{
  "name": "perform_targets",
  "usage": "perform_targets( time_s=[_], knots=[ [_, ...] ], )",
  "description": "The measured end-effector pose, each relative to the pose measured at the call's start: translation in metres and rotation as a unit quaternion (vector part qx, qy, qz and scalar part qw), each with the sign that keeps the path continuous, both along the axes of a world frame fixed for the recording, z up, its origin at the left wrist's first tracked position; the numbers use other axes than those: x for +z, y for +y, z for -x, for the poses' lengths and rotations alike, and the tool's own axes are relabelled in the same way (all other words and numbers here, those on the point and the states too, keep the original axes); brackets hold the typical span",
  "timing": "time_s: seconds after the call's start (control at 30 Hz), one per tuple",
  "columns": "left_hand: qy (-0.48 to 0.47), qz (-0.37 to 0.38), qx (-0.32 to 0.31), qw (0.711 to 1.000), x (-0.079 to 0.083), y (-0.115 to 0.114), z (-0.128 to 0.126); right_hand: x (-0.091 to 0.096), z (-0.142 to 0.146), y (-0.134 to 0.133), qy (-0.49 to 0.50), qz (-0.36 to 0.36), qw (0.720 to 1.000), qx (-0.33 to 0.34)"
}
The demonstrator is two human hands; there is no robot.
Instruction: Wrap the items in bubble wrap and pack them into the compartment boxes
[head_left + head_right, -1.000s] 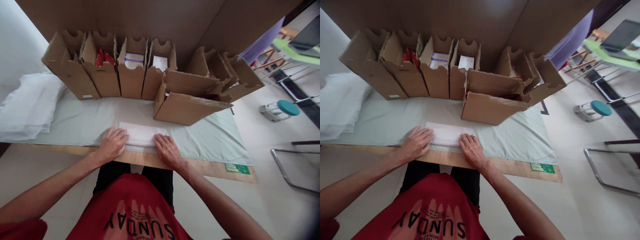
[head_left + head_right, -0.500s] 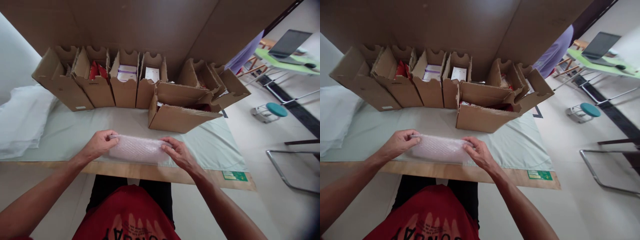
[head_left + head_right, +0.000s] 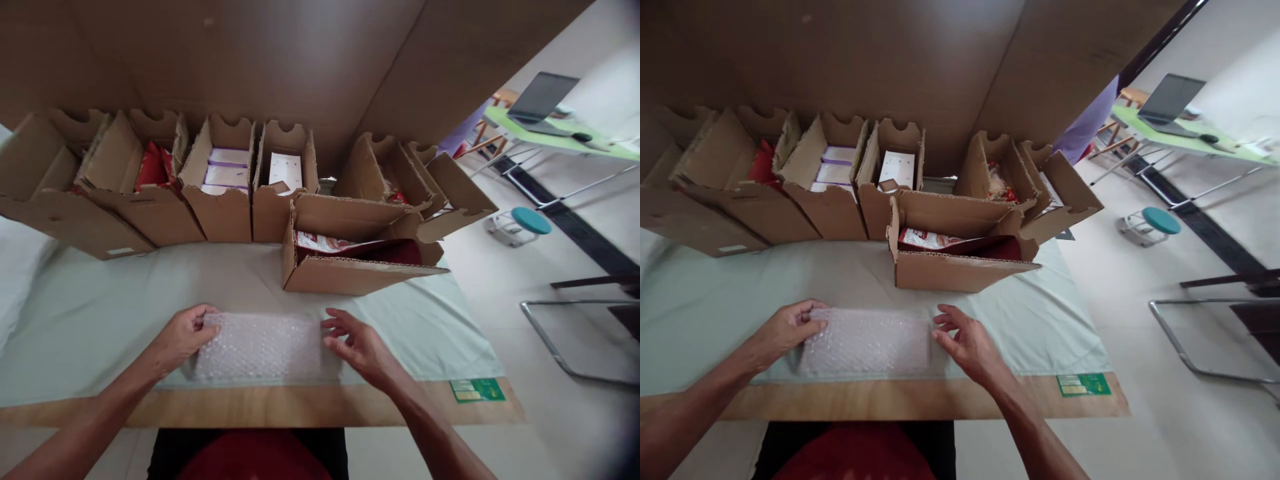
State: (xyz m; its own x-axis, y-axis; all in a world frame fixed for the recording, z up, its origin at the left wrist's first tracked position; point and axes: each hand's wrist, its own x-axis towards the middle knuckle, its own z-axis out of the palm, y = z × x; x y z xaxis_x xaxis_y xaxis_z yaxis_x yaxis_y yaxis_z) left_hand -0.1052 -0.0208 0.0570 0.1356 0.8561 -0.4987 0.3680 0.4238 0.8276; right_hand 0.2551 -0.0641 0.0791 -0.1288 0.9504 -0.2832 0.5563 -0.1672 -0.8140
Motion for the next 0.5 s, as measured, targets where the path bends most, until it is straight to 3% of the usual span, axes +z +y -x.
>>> perform_targets(
  time_s=[0.1, 0.2, 0.37, 0.5],
  knots=[
    [0.014, 0.009, 0.010, 1.000, -0.003, -0.001, -0.003, -0.012, 0.009, 0.004, -0.023, 0.015, 1.000, 0.013],
    [0.032, -0.005, 0.005, 0.999, -0.006, -0.003, -0.004, -0.021, 0.023, 0.008, -0.107, -0.006, 0.993, 0.041],
    [0.060, -0.067, -0.040, 0.995, 0.004, -0.007, -0.003, -0.010, 0.039, 0.012, -0.290, -0.156, 0.938, 0.108],
    [0.098, -0.112, -0.056, 0.987, 0.025, -0.010, -0.002, 0.001, 0.045, 0.015, -0.331, -0.245, 0.900, 0.144]
  ],
)
